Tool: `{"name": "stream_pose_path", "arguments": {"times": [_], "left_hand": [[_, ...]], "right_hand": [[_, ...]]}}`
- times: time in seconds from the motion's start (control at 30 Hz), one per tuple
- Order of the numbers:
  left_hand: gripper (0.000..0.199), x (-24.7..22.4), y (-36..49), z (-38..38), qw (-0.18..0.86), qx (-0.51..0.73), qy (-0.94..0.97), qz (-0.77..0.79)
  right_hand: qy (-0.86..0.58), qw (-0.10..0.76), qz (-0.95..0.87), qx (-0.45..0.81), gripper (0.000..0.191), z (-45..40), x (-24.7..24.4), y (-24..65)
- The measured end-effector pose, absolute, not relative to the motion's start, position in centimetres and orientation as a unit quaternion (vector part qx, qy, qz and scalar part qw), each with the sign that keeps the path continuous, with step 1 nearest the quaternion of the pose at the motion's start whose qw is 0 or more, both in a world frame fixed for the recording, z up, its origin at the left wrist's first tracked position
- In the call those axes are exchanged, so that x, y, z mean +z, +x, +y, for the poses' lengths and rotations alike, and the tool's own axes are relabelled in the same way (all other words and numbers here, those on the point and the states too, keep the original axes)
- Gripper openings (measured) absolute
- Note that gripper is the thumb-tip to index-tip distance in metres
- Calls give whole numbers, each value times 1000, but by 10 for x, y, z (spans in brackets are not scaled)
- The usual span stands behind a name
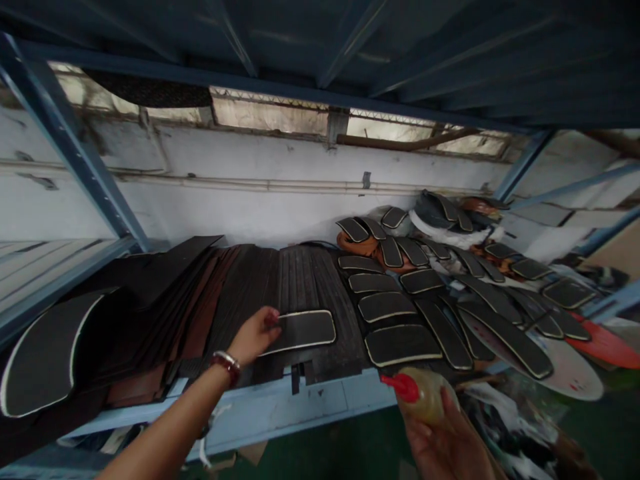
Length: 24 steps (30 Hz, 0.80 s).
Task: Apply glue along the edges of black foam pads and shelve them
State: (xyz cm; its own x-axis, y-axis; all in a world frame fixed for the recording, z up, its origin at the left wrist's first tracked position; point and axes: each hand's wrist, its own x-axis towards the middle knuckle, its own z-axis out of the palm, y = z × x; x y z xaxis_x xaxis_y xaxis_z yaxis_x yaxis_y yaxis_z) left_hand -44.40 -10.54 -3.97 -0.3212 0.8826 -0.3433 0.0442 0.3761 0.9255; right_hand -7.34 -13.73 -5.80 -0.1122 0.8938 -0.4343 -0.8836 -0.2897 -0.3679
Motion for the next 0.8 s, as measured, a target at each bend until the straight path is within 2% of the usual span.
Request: {"name": "stream_pose_path", "arguments": {"times": [0.03, 0.07, 0.17, 0.37, 0.43, 0.57, 0.67, 0.8], "left_hand": [[41, -37, -456, -87, 457, 425, 368, 690], [40, -35, -466, -70, 449, 400, 390, 697], [21, -37, -477, -26, 462, 312, 436, 706], [8, -38, -461, -3, 511, 201, 493, 675], [7, -31, -456, -8, 526, 185, 514, 652], [27, -6, -453, -36, 573, 171, 536, 596], [24, 16, -454, -73, 606, 181, 535, 560], [22, 38, -460, -125, 664, 221, 513, 496]], "right_hand": [[-303, 586, 0, 751, 46, -138, -60, -68], [-310, 575, 9, 757, 49, -140, -63, -62], [-338, 553, 34, 760, 54, -145, -72, -43], [-337, 595, 0, 730, 52, -164, -71, -32], [-329, 612, -6, 719, 50, -167, -61, -39], [-323, 640, -31, 697, 49, -162, -29, -57], [-326, 666, -96, 664, 50, -151, -1, -73], [-310, 668, -255, 626, 39, -136, 30, -93]]}}
